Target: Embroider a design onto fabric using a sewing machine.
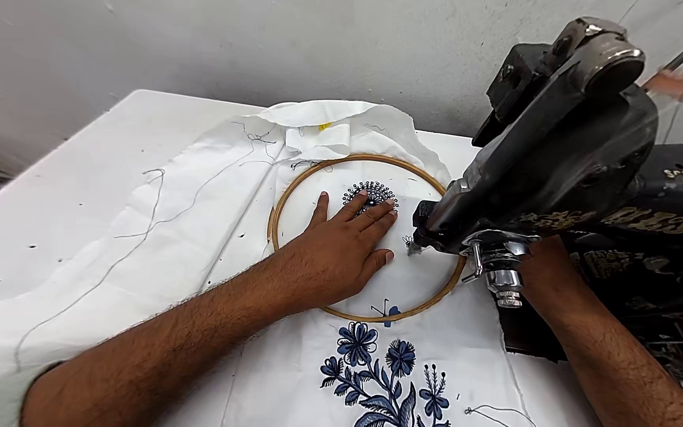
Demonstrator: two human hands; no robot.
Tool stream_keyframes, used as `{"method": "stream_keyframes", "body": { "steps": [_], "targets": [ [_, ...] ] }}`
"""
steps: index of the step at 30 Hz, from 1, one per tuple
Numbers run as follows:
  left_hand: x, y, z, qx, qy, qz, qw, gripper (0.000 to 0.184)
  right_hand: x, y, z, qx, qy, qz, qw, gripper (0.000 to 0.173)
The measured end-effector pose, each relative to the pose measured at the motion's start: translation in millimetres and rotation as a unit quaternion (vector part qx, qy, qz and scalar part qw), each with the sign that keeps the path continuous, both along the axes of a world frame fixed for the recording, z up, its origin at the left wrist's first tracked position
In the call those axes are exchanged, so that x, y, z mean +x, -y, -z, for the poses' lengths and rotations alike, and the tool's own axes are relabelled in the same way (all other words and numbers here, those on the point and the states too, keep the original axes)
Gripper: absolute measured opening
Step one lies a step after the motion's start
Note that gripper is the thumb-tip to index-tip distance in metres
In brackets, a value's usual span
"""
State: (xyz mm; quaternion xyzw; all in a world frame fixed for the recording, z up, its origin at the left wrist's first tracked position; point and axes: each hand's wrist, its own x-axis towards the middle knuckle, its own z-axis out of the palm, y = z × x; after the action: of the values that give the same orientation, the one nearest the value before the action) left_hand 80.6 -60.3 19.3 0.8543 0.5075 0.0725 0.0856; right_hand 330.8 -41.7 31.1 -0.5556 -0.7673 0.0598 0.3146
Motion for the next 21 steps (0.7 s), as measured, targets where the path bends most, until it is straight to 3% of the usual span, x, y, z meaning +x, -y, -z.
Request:
{"method": "stream_keyframes", "body": {
  "steps": [12,21],
  "targets": [
    [1,9,-7,-0.014,-0.017,0.005,1.000,0.060,-1,7,-9,-0.056,0.009,0.022,0.998,0.008],
    [2,4,-3,-0.002,0.000,0.000,1.000,0.058,5,-1,3,-0.009,-0.026,-0.013,1.000,0.023]
  ]
}}
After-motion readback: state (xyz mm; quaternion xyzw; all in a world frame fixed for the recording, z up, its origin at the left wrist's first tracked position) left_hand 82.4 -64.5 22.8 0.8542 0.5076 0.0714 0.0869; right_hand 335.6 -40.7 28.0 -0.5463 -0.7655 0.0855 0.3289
